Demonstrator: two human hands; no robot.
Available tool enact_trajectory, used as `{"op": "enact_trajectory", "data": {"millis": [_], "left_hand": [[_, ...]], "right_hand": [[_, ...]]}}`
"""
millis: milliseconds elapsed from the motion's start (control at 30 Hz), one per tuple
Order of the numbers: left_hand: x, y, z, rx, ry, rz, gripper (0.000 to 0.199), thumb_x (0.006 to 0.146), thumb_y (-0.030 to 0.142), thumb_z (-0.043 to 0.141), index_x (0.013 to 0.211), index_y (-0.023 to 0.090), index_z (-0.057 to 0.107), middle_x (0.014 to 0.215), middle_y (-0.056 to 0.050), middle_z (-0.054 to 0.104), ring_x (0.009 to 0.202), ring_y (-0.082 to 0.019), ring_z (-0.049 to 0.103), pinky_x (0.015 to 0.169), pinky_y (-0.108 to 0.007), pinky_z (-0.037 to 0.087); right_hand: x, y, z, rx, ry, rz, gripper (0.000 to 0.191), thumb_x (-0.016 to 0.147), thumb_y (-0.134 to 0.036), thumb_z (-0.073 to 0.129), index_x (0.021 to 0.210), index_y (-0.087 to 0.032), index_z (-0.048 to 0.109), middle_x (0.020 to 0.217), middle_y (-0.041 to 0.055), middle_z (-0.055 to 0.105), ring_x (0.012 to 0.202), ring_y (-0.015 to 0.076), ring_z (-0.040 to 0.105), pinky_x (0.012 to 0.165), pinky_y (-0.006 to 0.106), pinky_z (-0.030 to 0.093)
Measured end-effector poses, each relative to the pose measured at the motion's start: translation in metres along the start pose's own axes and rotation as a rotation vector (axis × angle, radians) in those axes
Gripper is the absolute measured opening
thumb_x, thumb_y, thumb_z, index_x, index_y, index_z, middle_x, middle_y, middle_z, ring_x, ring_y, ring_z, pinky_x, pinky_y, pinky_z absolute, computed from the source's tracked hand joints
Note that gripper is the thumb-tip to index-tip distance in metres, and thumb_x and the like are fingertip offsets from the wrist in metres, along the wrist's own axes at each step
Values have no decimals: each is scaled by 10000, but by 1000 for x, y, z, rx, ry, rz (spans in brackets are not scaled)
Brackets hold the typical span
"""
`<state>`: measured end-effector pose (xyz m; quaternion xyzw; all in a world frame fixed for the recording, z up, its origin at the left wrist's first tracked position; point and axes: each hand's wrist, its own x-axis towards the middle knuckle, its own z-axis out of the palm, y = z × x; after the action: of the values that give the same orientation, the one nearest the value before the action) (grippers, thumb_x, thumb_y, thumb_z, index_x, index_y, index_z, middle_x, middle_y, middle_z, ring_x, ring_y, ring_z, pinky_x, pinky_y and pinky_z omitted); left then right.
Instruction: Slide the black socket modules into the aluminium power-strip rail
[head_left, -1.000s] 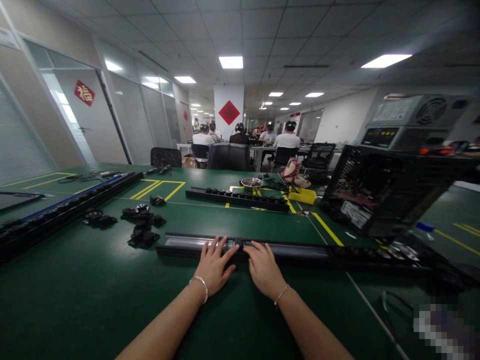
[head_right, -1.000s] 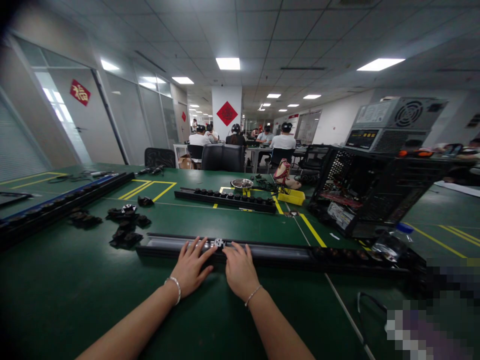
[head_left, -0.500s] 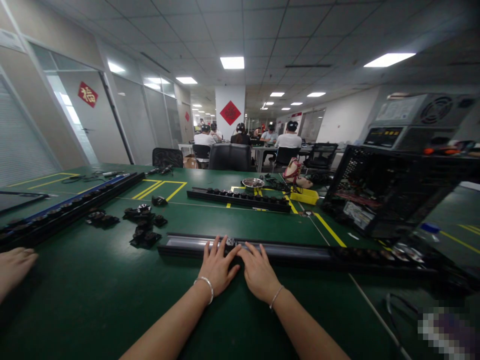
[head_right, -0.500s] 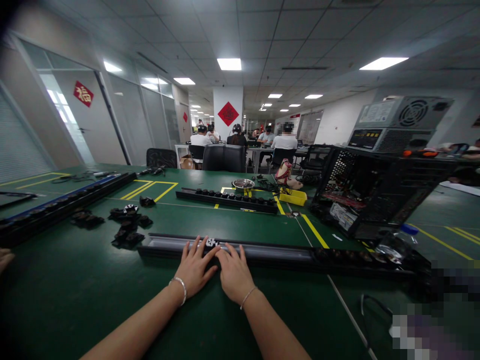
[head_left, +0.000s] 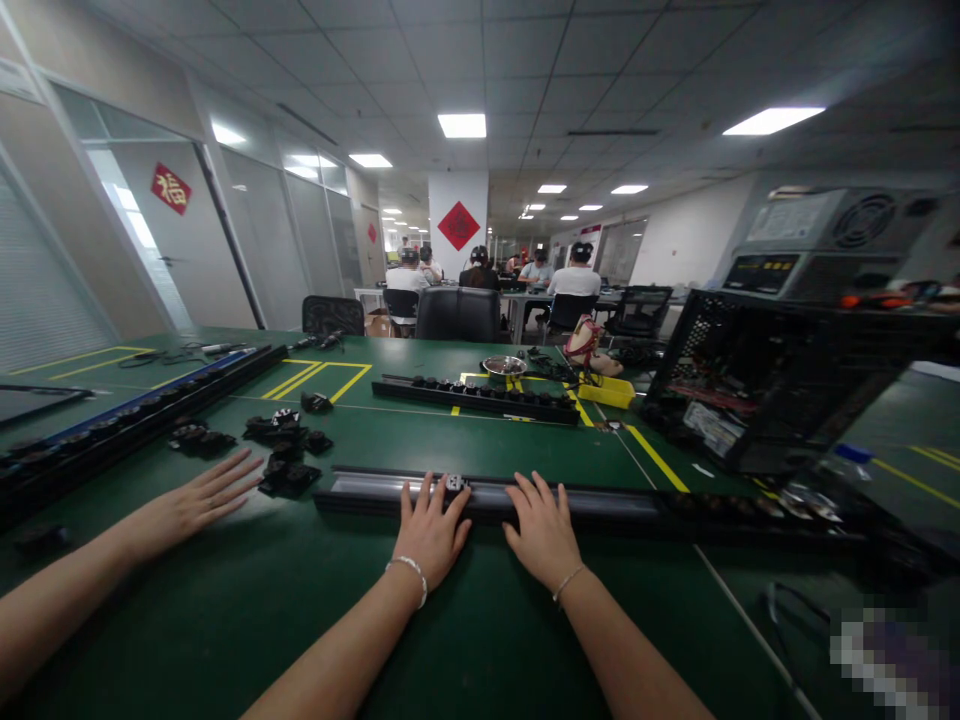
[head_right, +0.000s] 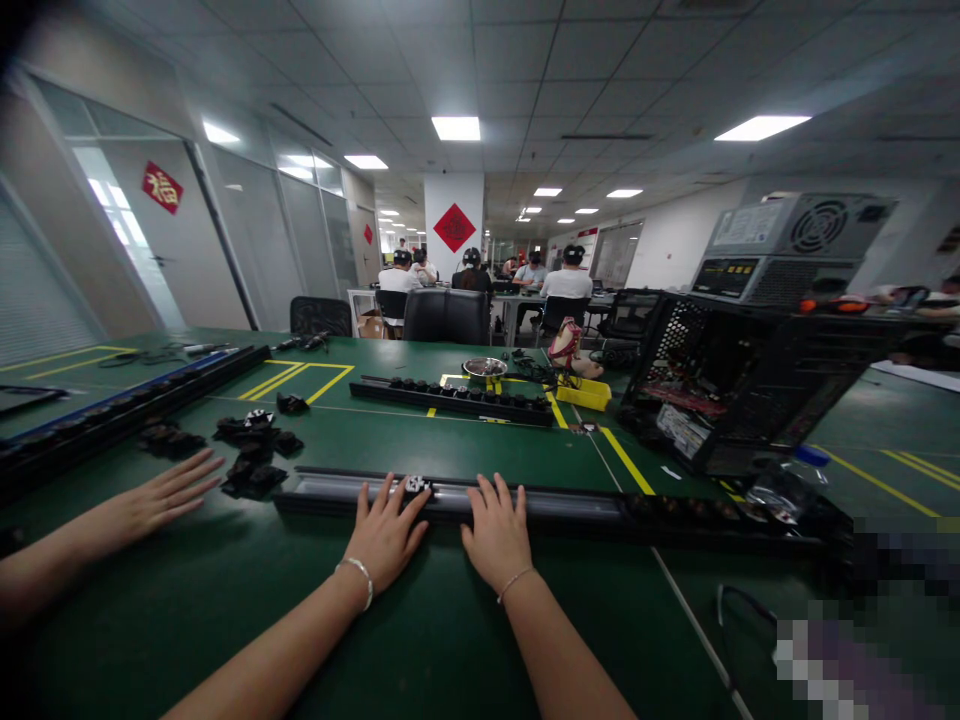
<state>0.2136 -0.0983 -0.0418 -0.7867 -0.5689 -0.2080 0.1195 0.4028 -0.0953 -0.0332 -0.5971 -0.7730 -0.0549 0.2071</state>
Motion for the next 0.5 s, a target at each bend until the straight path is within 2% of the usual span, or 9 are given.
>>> {"op": "enact_trajectory", "data": {"millis": [200,367,500], "left_hand": [[-1,-3,-1,-4,16,-24,409,847,406,411,1241,334,495,1316,-87,489,1295,-314,295,1041,-590,100],[-2,-4,1,2,21,-51,419,851,433,386,1248,342,487,1324,-91,478,1299,-321,284,1035,-593,102],[1,-4,2,11,11,-72,448,823,503,404,1248,381,472,1343,-83,455,1302,-354,259,1014,-621,100]], "right_hand": [[0,4,1,-1,-14,-4,380,773,-294,519,1146,-223,533,1340,77,439,1280,255,285,1049,531,117],[0,5,2,0,-6,-23,201,790,-284,527,971,-225,592,1334,63,447,1277,253,295,1038,540,130],[1,4,3,-13,-11,-17,143,791,-269,544,917,-231,599,1326,46,460,1264,262,317,1027,544,146]]}}
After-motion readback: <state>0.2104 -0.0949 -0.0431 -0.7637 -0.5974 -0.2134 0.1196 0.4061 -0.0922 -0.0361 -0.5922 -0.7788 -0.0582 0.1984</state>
